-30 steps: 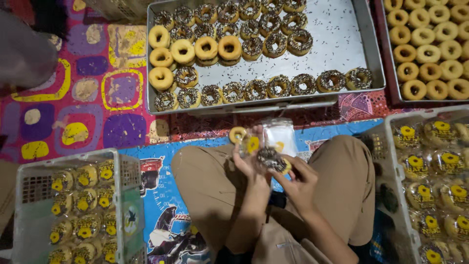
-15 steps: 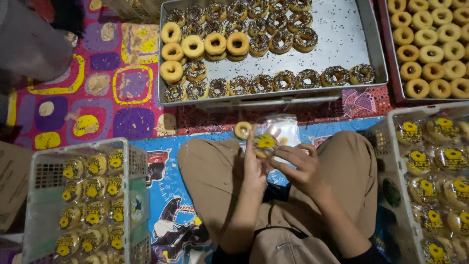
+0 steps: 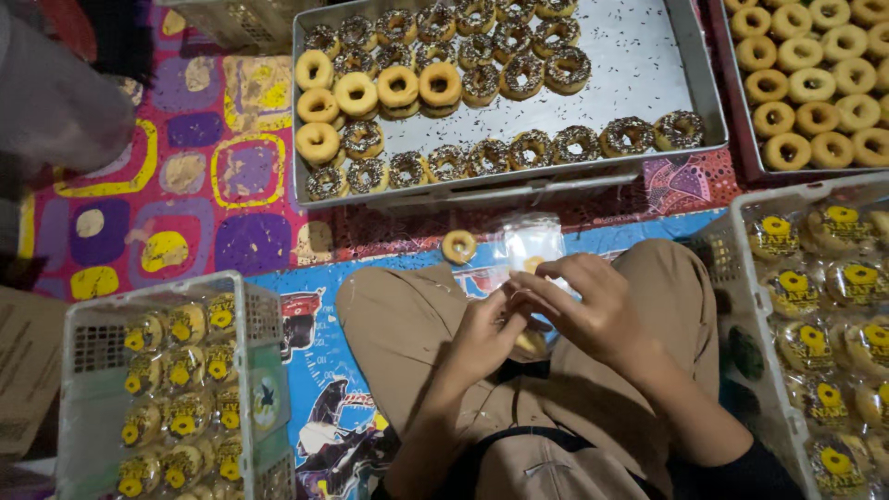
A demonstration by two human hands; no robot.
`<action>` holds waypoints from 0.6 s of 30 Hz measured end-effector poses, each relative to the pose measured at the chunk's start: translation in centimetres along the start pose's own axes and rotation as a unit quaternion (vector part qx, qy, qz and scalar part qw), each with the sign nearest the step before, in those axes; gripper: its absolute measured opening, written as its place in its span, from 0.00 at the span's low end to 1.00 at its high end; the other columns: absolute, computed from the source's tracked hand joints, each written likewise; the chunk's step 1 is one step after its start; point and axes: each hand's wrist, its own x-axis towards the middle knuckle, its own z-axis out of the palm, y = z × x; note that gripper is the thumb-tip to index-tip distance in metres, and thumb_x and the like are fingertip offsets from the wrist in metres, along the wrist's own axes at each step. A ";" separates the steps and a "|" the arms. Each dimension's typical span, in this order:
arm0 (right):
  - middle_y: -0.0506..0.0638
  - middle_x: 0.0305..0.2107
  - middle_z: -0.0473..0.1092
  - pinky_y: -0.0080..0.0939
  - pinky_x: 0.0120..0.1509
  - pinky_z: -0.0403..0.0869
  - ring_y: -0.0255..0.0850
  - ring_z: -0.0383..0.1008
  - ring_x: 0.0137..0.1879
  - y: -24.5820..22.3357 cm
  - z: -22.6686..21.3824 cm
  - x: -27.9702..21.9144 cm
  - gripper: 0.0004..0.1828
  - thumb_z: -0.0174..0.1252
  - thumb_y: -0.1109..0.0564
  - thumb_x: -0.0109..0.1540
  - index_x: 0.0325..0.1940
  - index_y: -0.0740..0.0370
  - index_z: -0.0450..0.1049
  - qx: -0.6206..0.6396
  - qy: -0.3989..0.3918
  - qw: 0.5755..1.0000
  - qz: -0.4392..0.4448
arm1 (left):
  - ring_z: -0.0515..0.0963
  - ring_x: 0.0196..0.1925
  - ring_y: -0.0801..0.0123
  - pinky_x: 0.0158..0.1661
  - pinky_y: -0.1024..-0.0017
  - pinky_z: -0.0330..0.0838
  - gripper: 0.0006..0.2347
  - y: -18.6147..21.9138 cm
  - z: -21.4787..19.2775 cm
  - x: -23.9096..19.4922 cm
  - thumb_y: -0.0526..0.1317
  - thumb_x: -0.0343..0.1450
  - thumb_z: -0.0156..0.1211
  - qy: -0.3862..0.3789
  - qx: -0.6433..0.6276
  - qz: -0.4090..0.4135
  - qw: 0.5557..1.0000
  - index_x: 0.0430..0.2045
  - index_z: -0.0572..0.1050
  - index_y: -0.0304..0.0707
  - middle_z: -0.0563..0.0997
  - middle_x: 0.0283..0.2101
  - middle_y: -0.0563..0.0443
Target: The person sits on a mat and repeatedly picks donuts from metal trays, places them into small clear plastic bags, and stacks the filled bags in a white crate. The donuts include plain and chocolate-sprinkled varieties.
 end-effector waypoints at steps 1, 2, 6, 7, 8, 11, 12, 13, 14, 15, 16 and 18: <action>0.49 0.36 0.73 0.44 0.40 0.71 0.44 0.73 0.39 -0.1 -0.3 0.2 0.20 0.70 0.56 0.54 0.50 0.58 0.79 -0.004 -0.004 1.000 -0.017 | 0.84 0.43 0.73 0.45 0.74 0.79 0.07 0.5 0.1 0.0 0.28 0.75 0.49 -0.009 -0.032 -0.001 0.999 0.44 0.73 0.26 0.82 0.41 0.50; 0.48 0.36 0.73 0.44 0.39 0.70 0.44 0.73 0.39 -0.2 -0.6 0.5 0.19 0.70 0.56 0.54 0.48 0.59 0.78 -0.006 -0.008 0.999 -0.035 | 0.83 0.43 0.74 0.46 0.74 0.78 0.09 0.9 0.2 -0.1 0.28 0.75 0.48 -0.011 -0.026 0.000 1.000 0.46 0.73 0.26 0.82 0.41 0.51; 0.44 0.34 0.72 0.41 0.37 0.67 0.40 0.73 0.39 -0.3 -1.5 1.3 0.19 0.67 0.54 0.53 0.48 0.55 0.80 0.007 -0.046 0.999 -0.020 | 0.82 0.44 0.73 0.47 0.74 0.77 0.09 1.3 0.1 -0.5 0.28 0.76 0.47 -0.033 -0.016 -0.002 0.999 0.45 0.75 0.24 0.83 0.40 0.50; 0.44 0.34 0.73 0.42 0.37 0.66 0.40 0.73 0.38 -0.3 -1.6 1.4 0.19 0.67 0.54 0.52 0.48 0.56 0.80 0.008 -0.064 0.998 -0.022 | 0.83 0.43 0.72 0.47 0.74 0.77 0.08 1.4 -0.1 -0.7 0.28 0.77 0.47 -0.043 -0.017 -0.005 0.999 0.42 0.76 0.23 0.83 0.39 0.49; 0.44 0.34 0.73 0.42 0.37 0.66 0.40 0.73 0.38 -0.3 -1.8 1.4 0.20 0.67 0.53 0.51 0.47 0.56 0.81 0.008 -0.082 0.996 -0.025 | 0.82 0.42 0.73 0.44 0.74 0.77 0.07 1.4 -0.2 -0.7 0.29 0.76 0.49 -0.036 0.007 -0.015 0.999 0.41 0.75 0.23 0.83 0.38 0.49; 0.45 0.35 0.74 0.41 0.40 0.66 0.39 0.73 0.40 -0.3 -1.3 0.6 0.20 0.65 0.55 0.51 0.47 0.58 0.80 0.001 -0.112 0.992 -0.054 | 0.80 0.36 0.73 0.37 0.73 0.75 0.06 1.5 -0.5 -0.9 0.31 0.75 0.52 -0.025 0.112 -0.039 0.993 0.38 0.75 0.24 0.82 0.33 0.46; 0.45 0.36 0.74 0.40 0.42 0.67 0.39 0.74 0.42 0.0 -0.9 0.1 0.20 0.64 0.56 0.51 0.47 0.59 0.80 -0.002 -0.119 0.991 -0.067 | 0.80 0.33 0.71 0.35 0.72 0.74 0.07 1.5 -0.7 -1.0 0.32 0.75 0.53 -0.026 0.170 -0.042 0.984 0.36 0.76 0.23 0.81 0.31 0.44; 0.46 0.35 0.74 0.42 0.41 0.67 0.40 0.74 0.41 0.4 -0.4 -0.5 0.18 0.65 0.55 0.52 0.45 0.60 0.79 0.007 -0.120 0.991 -0.058 | 0.80 0.30 0.69 0.33 0.71 0.73 0.07 1.3 -1.0 -1.0 0.33 0.74 0.54 -0.028 0.228 -0.043 0.972 0.34 0.76 0.23 0.81 0.28 0.41; 0.48 0.34 0.73 0.43 0.41 0.67 0.42 0.74 0.41 1.0 0.3 -1.2 0.16 0.66 0.55 0.53 0.43 0.61 0.78 0.016 -0.121 0.991 -0.049 | 0.80 0.30 0.69 0.33 0.71 0.73 0.09 1.1 -1.3 -1.1 0.35 0.75 0.53 -0.031 0.256 -0.058 0.965 0.35 0.76 0.23 0.80 0.28 0.40; 0.49 0.33 0.72 0.45 0.41 0.68 0.43 0.74 0.40 1.6 1.0 -1.8 0.14 0.66 0.54 0.54 0.40 0.63 0.77 0.025 -0.122 0.991 -0.039 | 0.80 0.29 0.69 0.33 0.71 0.72 0.10 0.9 -1.8 -1.1 0.37 0.76 0.53 -0.034 0.283 -0.072 0.956 0.35 0.76 0.24 0.80 0.27 0.39; 0.50 0.34 0.73 0.47 0.44 0.70 0.47 0.74 0.43 2.7 1.8 -2.3 0.12 0.64 0.57 0.54 0.40 0.62 0.77 0.052 -0.123 0.991 0.028 | 0.80 0.29 0.69 0.33 0.70 0.71 0.11 0.6 -2.2 -1.2 0.38 0.78 0.52 -0.035 0.311 -0.085 0.946 0.35 0.76 0.24 0.79 0.27 0.38; 0.53 0.37 0.73 0.49 0.49 0.72 0.50 0.75 0.46 6.0 2.5 -3.0 0.14 0.63 0.60 0.54 0.44 0.60 0.76 0.025 -0.171 0.965 0.198 | 0.82 0.35 0.71 0.36 0.70 0.74 0.11 0.2 -3.9 -1.2 0.40 0.76 0.57 0.039 0.288 -0.008 0.957 0.43 0.78 0.29 0.83 0.34 0.40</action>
